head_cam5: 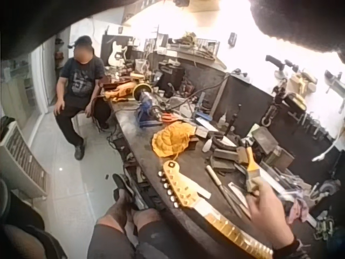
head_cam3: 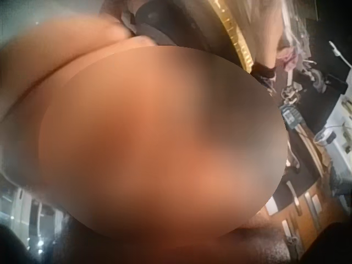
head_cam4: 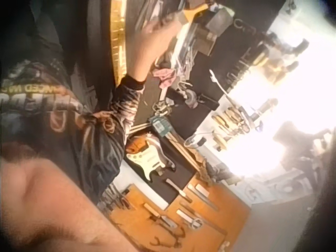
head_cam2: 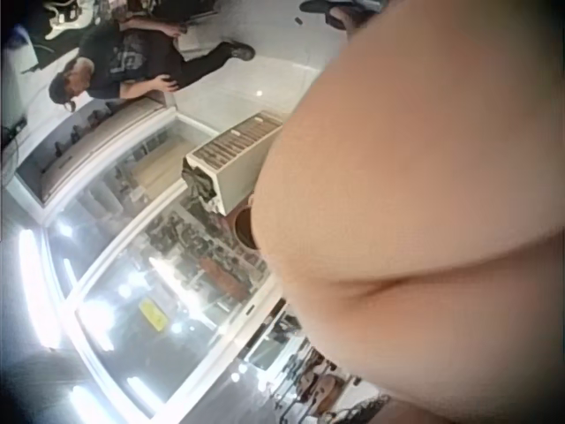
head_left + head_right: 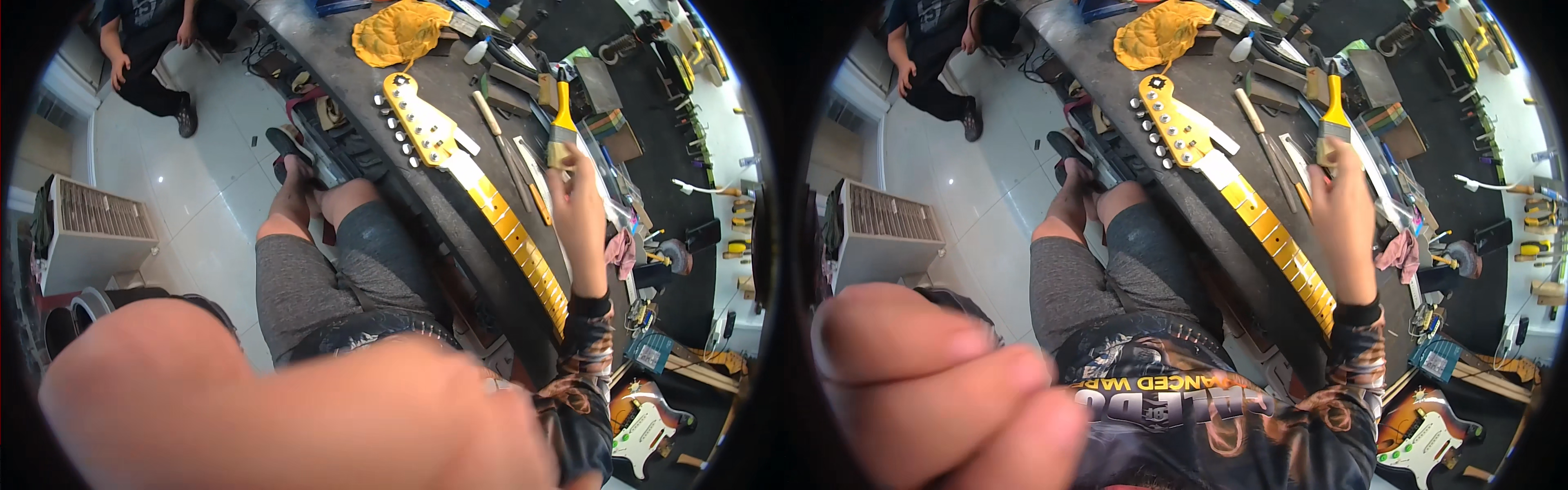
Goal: The person wipes a guitar neck with a cloth, brushes debris from the headstock with a yellow brush, and files the edges of the nut using a metal file.
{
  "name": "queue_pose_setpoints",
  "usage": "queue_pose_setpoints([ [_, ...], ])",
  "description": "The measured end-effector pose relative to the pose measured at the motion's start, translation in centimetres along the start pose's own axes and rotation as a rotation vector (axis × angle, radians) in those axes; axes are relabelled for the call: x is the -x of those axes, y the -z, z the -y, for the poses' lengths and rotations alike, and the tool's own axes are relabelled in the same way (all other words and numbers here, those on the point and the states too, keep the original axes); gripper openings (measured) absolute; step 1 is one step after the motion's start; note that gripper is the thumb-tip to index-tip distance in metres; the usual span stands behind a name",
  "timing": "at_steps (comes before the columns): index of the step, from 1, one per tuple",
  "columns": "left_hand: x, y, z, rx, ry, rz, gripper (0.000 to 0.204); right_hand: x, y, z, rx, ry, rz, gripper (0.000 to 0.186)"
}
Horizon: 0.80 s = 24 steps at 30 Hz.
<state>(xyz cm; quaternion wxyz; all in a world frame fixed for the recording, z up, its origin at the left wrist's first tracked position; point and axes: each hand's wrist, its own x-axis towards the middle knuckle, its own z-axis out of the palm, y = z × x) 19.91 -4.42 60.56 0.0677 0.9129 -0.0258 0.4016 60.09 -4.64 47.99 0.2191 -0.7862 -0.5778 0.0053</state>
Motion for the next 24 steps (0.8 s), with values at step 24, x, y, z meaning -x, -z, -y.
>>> queue_pose_setpoints([
  [24, 20.3, -12.7, 7.6, 0.562, 1.268, -0.565, 0.040, 4.1, 1.6, 6.0, 0.036, 0.547, 0.312, 0.060],
])
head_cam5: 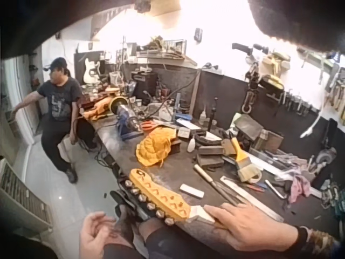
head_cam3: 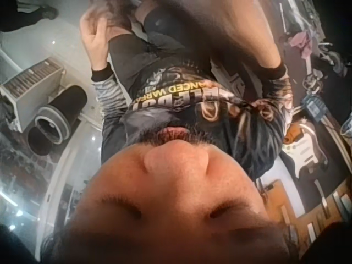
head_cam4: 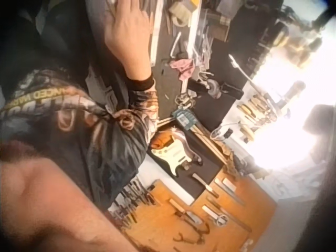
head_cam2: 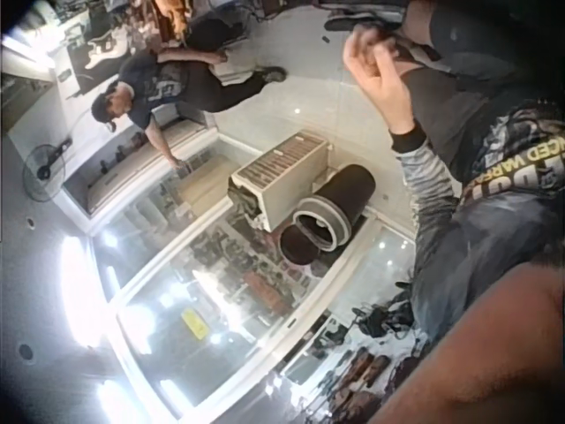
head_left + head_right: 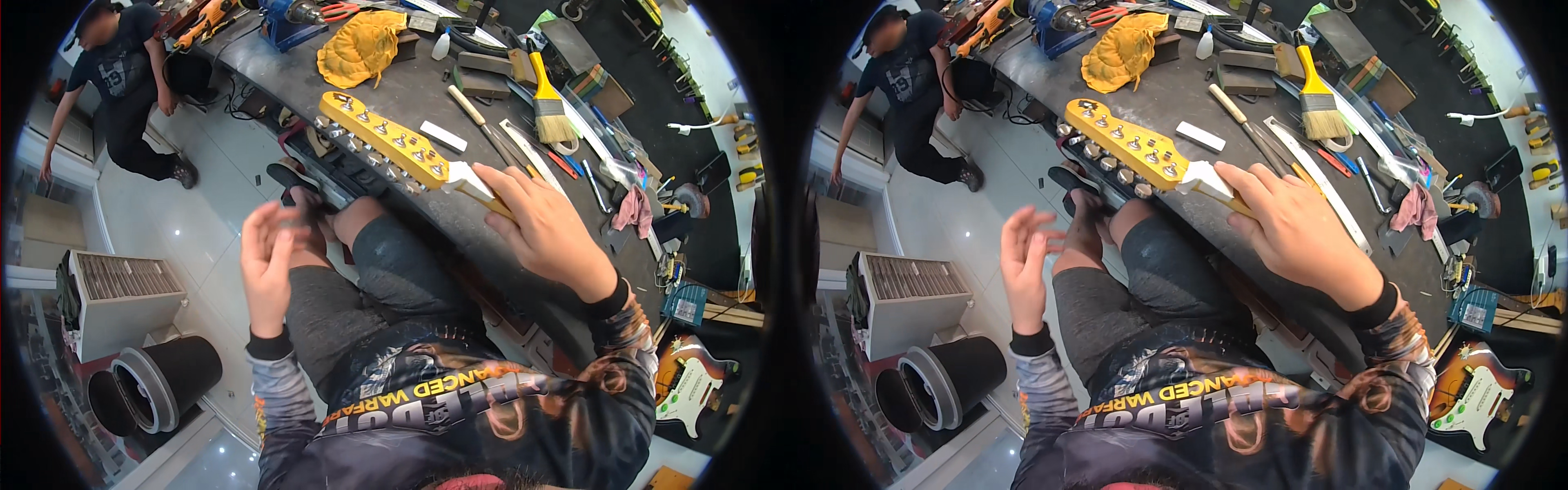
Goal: The person wipes a guitar neck with a cloth, brushes debris from the headstock with a yellow brush, and files the edges of the nut using a metal file.
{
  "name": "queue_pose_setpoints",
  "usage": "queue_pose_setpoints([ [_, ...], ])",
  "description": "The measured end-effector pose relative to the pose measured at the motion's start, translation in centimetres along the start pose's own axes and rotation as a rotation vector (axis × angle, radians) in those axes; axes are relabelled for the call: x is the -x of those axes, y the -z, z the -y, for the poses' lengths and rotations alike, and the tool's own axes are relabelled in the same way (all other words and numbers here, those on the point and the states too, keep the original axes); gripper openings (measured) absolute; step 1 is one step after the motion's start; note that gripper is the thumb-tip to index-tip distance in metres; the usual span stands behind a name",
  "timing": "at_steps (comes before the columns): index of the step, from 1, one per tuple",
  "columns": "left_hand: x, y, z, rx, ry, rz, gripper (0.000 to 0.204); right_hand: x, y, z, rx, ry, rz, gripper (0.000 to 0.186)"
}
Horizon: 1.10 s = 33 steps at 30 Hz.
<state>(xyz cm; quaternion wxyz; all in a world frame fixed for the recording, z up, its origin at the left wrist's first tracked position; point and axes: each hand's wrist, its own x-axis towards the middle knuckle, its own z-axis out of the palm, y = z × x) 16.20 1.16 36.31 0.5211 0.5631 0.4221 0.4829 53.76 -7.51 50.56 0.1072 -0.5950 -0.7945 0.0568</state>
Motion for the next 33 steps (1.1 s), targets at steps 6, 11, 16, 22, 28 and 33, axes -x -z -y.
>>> queue_pose_setpoints([
  [6, -4.4, -6.6, -7.1, 0.207, -0.153, 0.102, 0.082, 0.9, 0.6, 1.0, -0.113, 0.047, 0.017, 0.062],
  [11, -4.8, -7.9, -7.3, 0.094, -0.091, 0.063, 0.080, 1.1, 0.5, 0.9, -0.137, 0.038, 0.083, 0.070],
  [16, -5.1, -7.7, -6.7, 0.151, -0.058, 0.066, 0.068, 1.2, 0.2, 1.1, -0.107, 0.062, 0.105, 0.057],
  [22, -5.2, -7.5, -5.6, 0.182, -0.006, 0.055, 0.059, 1.5, -1.0, 0.8, -0.133, 0.072, 0.033, 0.054],
  [28, -5.3, -8.3, -5.7, 0.167, 0.009, 0.005, 0.055, 1.8, -1.7, 1.3, -0.161, 0.020, -0.087, 0.055],
  [33, -5.3, -8.6, -5.9, 0.225, 0.008, -0.018, 0.054, 1.6, -2.6, 1.7, -0.186, 0.070, -0.200, 0.056],
])
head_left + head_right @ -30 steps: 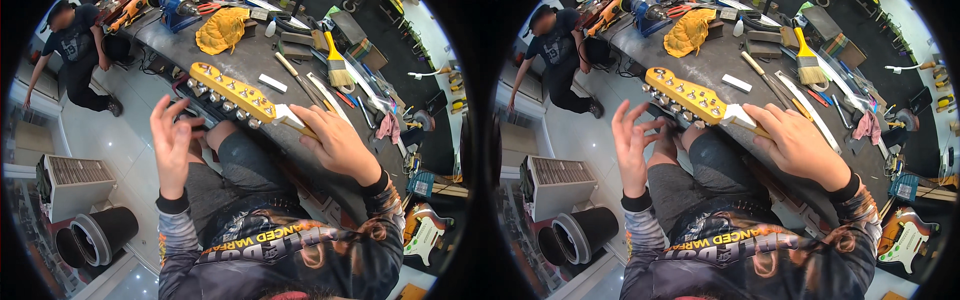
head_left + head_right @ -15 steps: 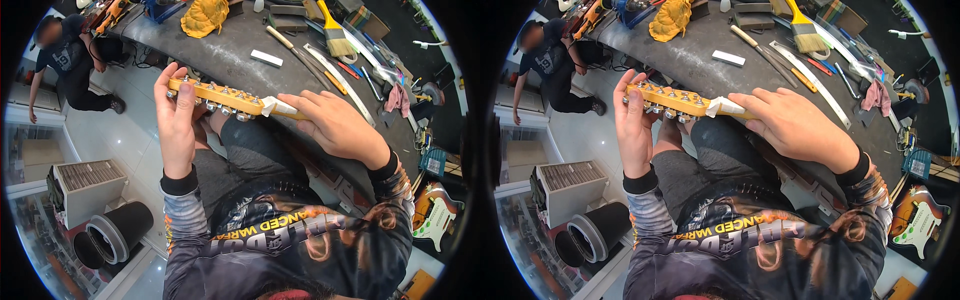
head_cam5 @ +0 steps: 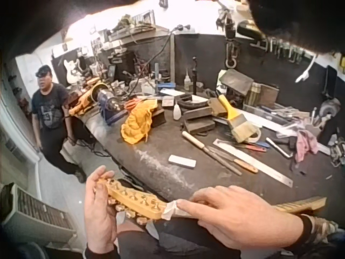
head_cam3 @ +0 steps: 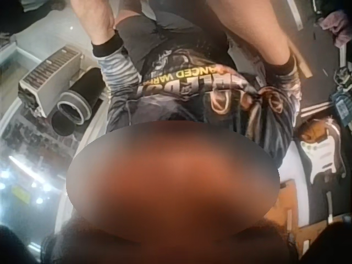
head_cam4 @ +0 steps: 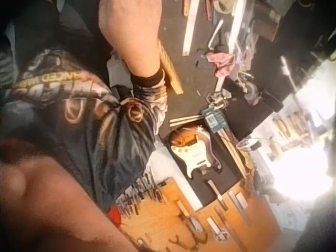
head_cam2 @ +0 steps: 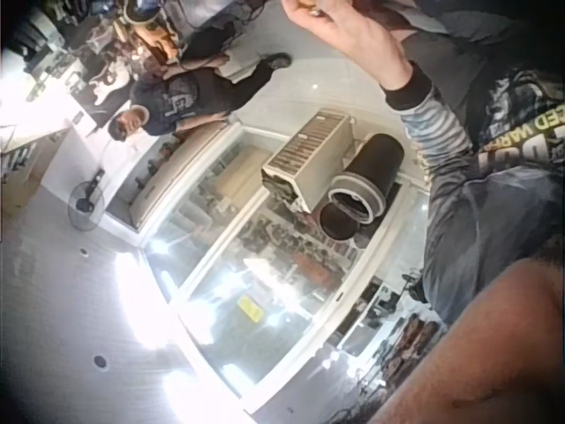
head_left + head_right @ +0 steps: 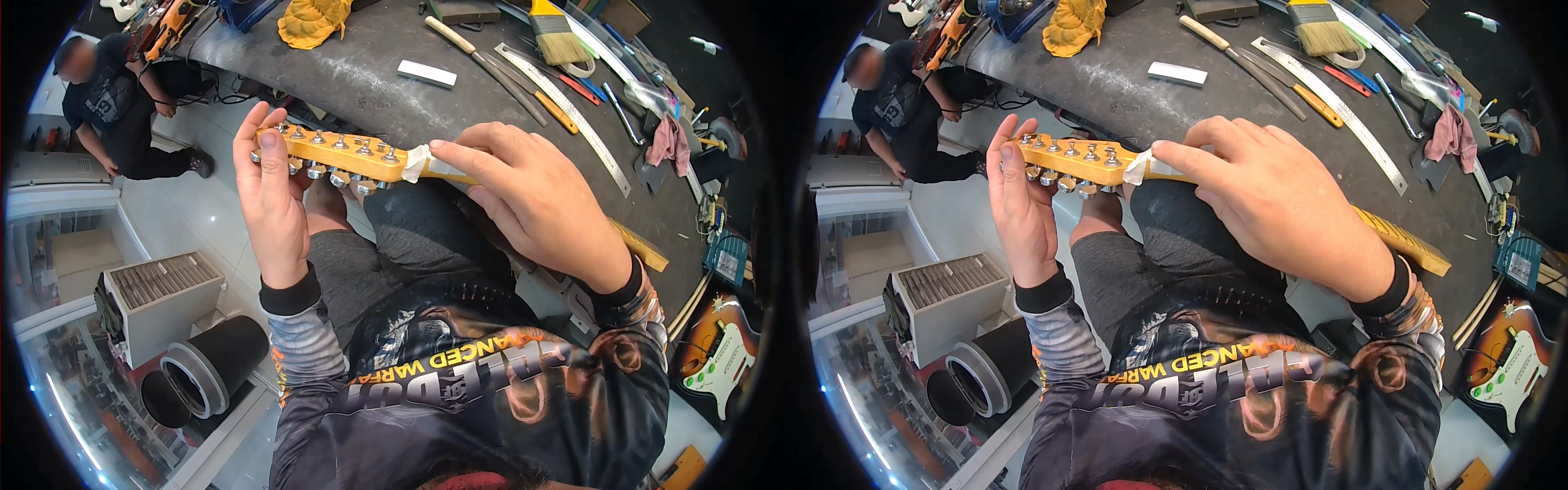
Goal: The person wipes a guitar neck with a cloth, brushes debris from the headstock with a yellow brush, and files the edges of the nut using a metal file.
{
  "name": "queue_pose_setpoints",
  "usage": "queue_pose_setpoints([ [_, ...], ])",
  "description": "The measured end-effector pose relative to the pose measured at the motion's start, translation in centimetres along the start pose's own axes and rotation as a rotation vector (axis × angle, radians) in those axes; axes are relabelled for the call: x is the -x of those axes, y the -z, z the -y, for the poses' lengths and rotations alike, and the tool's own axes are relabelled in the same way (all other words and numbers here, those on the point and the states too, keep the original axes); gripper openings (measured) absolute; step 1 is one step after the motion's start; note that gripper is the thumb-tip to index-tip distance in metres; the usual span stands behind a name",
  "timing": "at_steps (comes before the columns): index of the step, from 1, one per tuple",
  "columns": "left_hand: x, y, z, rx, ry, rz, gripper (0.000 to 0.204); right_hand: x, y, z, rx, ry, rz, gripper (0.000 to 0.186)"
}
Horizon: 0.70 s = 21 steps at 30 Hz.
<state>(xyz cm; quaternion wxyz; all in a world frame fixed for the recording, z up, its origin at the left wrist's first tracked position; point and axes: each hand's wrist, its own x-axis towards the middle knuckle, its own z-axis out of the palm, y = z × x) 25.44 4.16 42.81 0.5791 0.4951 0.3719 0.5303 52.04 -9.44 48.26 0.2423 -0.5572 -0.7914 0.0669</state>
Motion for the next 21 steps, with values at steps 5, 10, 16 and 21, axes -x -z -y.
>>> queue_pose_setpoints([
  [5, -0.4, -0.2, 0.6, -0.069, -0.023, -0.043, 0.054, 1.6, -1.8, 1.6, 0.058, 0.190, -0.259, 0.055],
  [10, -0.9, -0.5, 1.3, -0.093, -0.027, -0.094, 0.053, 7.8, -6.4, 1.6, -1.129, -0.359, 0.174, 0.063],
  [16, -1.9, 0.2, 4.0, -0.041, -0.004, -0.164, 0.034, 11.3, -5.9, -1.8, -1.915, -0.632, -0.134, 0.081],
  [21, -2.2, 3.2, 6.9, -0.047, -0.002, -0.313, 0.036, 11.9, -6.3, -2.0, -1.843, -0.626, -0.176, 0.078],
])
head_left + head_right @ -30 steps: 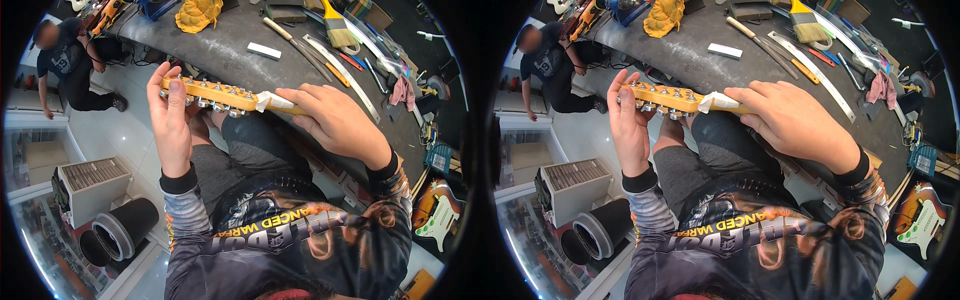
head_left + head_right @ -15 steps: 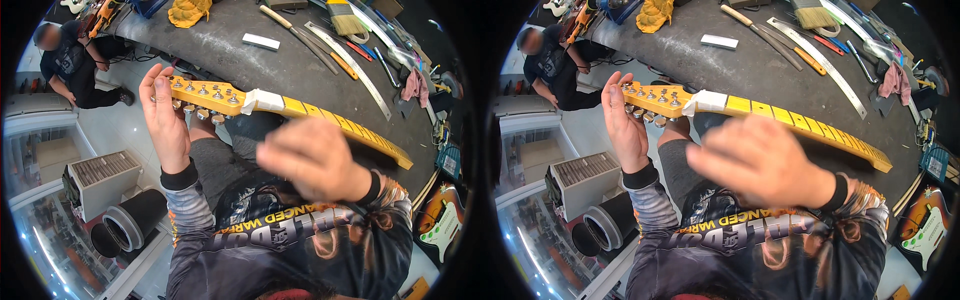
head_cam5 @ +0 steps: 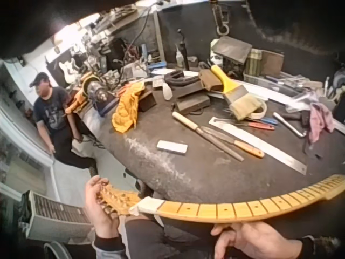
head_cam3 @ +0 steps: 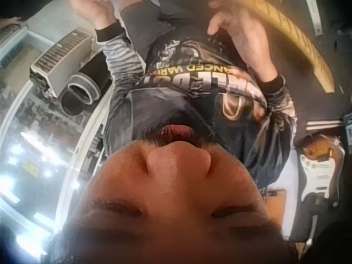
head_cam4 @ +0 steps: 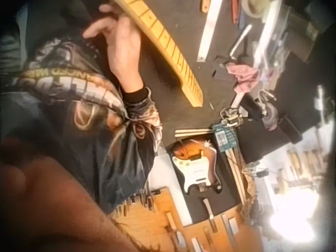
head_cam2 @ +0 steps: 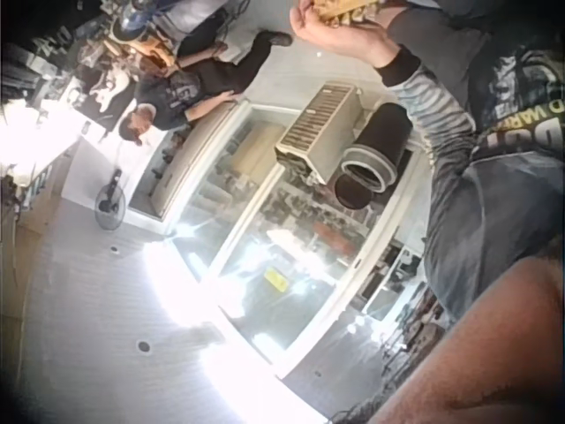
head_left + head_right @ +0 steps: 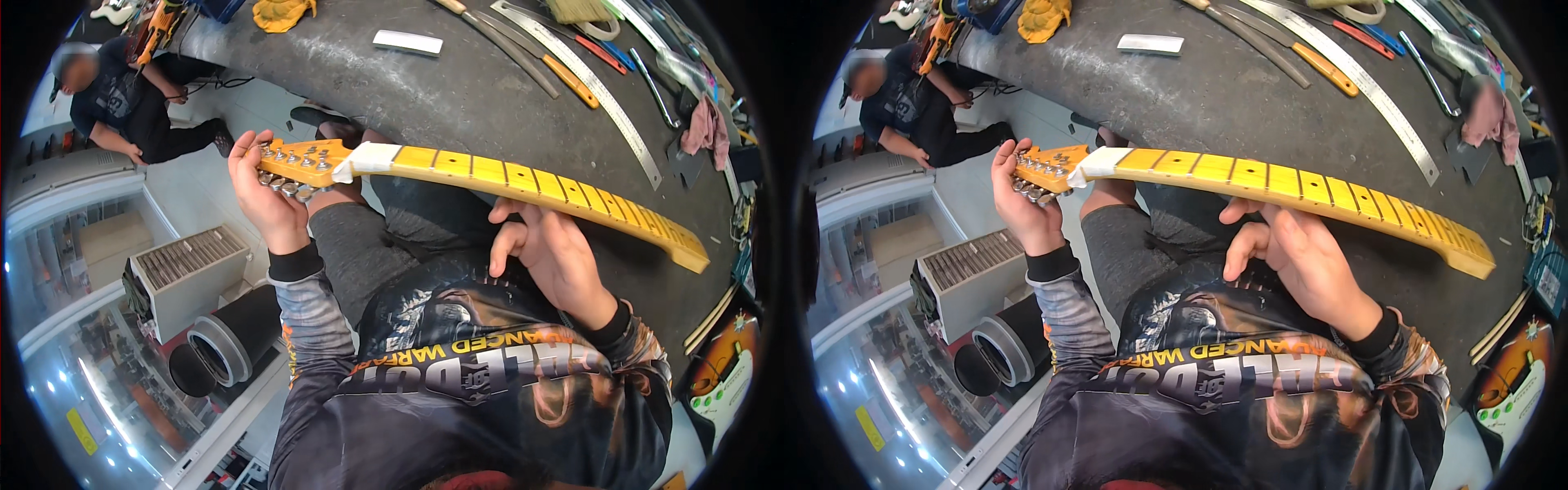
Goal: The person wipes a guitar neck with a cloth, brushes debris from the headstock with a yellow brush, and files the edges of the nut using a metal file.
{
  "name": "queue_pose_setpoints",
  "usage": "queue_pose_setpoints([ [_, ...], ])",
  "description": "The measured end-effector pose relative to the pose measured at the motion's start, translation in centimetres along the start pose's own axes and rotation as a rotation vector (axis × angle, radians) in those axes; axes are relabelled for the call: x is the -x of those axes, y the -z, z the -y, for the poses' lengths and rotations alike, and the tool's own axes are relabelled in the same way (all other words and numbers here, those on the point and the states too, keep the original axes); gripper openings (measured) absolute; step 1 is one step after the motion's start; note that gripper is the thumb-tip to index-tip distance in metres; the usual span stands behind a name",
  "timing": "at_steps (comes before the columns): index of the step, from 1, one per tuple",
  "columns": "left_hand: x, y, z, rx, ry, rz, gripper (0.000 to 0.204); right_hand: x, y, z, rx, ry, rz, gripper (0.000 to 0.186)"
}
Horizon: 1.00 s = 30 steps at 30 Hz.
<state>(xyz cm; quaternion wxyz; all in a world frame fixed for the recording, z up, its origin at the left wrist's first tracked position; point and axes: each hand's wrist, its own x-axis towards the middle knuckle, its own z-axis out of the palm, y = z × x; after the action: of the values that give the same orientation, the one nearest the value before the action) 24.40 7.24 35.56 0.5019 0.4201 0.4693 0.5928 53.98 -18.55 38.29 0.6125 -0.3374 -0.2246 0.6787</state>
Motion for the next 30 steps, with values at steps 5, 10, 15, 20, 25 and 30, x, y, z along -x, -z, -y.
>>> queue_pose_setpoints([
  [5, -1.2, 5.8, 0.2, 0.198, 0.106, -0.140, 0.041, -0.2, -1.0, 3.6, 0.386, 0.305, -0.099, 0.104],
  [10, 0.0, 11.7, -2.4, 0.404, 0.092, -0.183, 0.037, 0.1, -0.2, 10.1, 0.608, 0.554, 0.111, 0.110],
  [15, 0.7, 12.6, -3.9, 0.533, -0.034, -0.224, 0.035, -0.2, -1.6, 12.8, 0.737, 0.715, 0.168, 0.108],
  [20, 1.8, 12.7, -6.8, 0.508, -0.112, -0.294, 0.035, -0.8, -2.4, 13.5, 0.772, 0.766, 0.202, 0.107],
  [25, 2.1, 12.3, -7.6, 0.497, -0.130, -0.291, 0.032, -1.2, -2.9, 13.5, 0.783, 0.772, 0.212, 0.105],
  [30, 2.3, 11.5, -7.6, 0.497, -0.119, -0.284, 0.032, -1.1, -2.9, 13.4, 0.786, 0.768, 0.215, 0.103],
])
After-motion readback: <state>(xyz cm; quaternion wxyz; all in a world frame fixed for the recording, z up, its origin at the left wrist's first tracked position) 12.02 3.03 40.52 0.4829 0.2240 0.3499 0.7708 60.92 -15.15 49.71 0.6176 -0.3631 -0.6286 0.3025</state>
